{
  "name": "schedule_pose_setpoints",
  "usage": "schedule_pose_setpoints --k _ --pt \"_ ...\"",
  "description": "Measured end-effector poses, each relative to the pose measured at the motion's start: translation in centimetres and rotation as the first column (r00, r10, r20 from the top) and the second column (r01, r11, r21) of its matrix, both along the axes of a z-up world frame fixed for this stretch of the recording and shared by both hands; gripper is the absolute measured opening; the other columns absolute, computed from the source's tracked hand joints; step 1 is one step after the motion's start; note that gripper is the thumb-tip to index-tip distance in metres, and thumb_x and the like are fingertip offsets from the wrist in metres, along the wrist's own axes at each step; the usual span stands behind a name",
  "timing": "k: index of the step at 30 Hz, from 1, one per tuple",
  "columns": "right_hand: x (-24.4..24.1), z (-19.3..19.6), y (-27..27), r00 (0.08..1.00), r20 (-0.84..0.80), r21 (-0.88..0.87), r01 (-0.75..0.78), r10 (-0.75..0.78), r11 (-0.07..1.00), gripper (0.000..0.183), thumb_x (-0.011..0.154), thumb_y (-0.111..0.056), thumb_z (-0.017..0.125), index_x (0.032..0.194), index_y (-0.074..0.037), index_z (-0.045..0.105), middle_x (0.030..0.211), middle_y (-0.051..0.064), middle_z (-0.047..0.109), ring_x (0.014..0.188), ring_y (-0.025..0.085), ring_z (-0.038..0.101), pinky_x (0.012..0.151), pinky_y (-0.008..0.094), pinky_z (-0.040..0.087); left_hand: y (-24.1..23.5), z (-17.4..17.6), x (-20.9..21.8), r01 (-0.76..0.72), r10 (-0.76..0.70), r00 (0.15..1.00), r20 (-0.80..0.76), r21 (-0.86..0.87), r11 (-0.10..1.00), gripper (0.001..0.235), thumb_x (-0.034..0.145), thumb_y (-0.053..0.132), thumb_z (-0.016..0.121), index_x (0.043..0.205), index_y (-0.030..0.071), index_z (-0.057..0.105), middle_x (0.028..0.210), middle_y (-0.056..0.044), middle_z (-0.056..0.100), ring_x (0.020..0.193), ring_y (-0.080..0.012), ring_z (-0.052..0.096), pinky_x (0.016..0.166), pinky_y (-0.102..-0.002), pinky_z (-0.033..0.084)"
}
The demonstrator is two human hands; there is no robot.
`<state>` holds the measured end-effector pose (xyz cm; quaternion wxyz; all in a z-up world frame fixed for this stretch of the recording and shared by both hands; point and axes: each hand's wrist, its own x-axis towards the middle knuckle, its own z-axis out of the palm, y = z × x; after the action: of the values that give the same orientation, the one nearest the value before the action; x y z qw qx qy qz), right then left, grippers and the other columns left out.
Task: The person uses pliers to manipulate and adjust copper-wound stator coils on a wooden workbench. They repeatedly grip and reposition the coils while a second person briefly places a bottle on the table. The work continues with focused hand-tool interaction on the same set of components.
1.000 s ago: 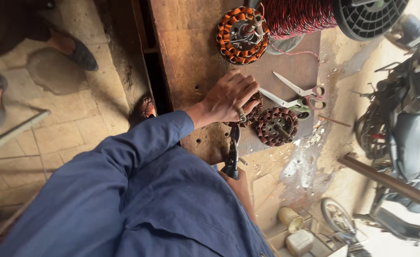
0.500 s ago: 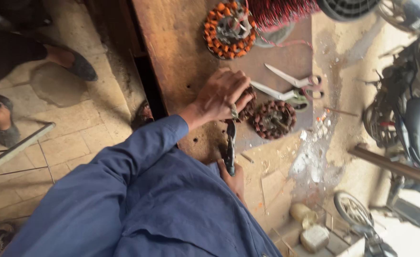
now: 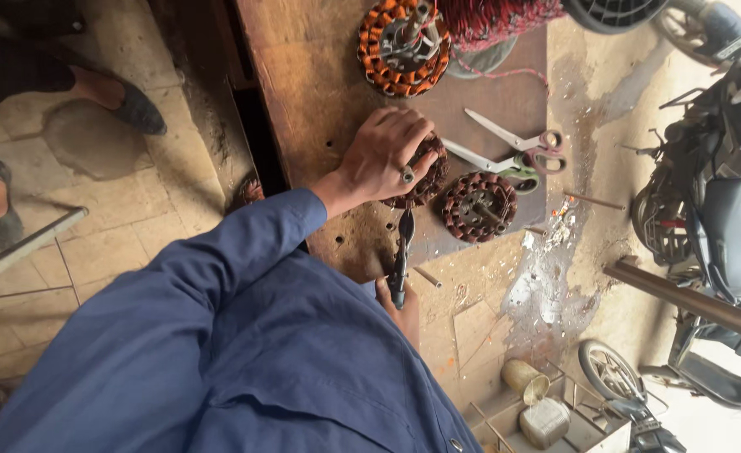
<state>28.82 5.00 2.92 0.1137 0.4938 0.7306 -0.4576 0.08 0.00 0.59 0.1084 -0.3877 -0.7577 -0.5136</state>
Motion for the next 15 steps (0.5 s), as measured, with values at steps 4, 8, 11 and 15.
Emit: schedule_pose_setpoints --k 4,8,11,15 --pt "-1.6 2.7 -0.4 0.983 0.161 0.182 -0.12 0.091 0.976 0.043 0.089 -0.044 0.071 0.093 -0.002 0.063 0.065 0.009 0.059 0.059 0.02 0.058 0.057 0.038 0.045 -0.1 -0.5 0.2 0.016 -0.015 0.999 0.031 -0.016 1.0 0.035 0.099 0.027 0.07 0.118 0.001 0.058 0.111 -0.018 0.065 0.105 -0.034 0.066 0.1 -0.049 0.048" --pt "-2.5 3.7 -0.4 0.903 0.241 0.64 -0.423 0.355 0.641 0.058 0.08 -0.052 0.079 0.096 0.0 0.061 0.073 0.014 0.065 0.068 0.029 0.061 0.063 0.044 0.047 0.1 -0.6 0.2 -0.021 0.02 0.999 -0.026 -0.005 1.0 0.037 0.098 0.029 0.069 0.119 0.001 0.057 0.113 -0.018 0.065 0.106 -0.0333 0.066 0.099 -0.048 0.049" --pt "-1.9 2.8 -0.5 0.917 0.294 0.512 -0.39 0.27 0.765 0.062 0.075 -0.054 0.083 0.101 -0.002 0.061 0.077 0.01 0.067 0.069 0.024 0.065 0.063 0.041 0.051 -0.1 -0.9 0.4 0.011 -0.012 1.0 -0.029 -0.038 0.999 0.037 0.098 0.029 0.07 0.118 0.0 0.058 0.11 -0.017 0.065 0.103 -0.0321 0.066 0.095 -0.049 0.049" --pt "-0.1 1.1 0.5 0.93 0.324 0.274 -0.267 0.172 0.924 0.052 0.08 -0.049 0.077 0.104 -0.005 0.064 0.072 0.014 0.063 0.065 0.025 0.06 0.063 0.043 0.049 0.1 -0.8 0.4 -0.012 0.011 1.0 -0.016 -0.042 0.999 0.039 0.097 0.03 0.07 0.118 0.001 0.057 0.109 -0.017 0.065 0.101 -0.0306 0.066 0.094 -0.048 0.05"
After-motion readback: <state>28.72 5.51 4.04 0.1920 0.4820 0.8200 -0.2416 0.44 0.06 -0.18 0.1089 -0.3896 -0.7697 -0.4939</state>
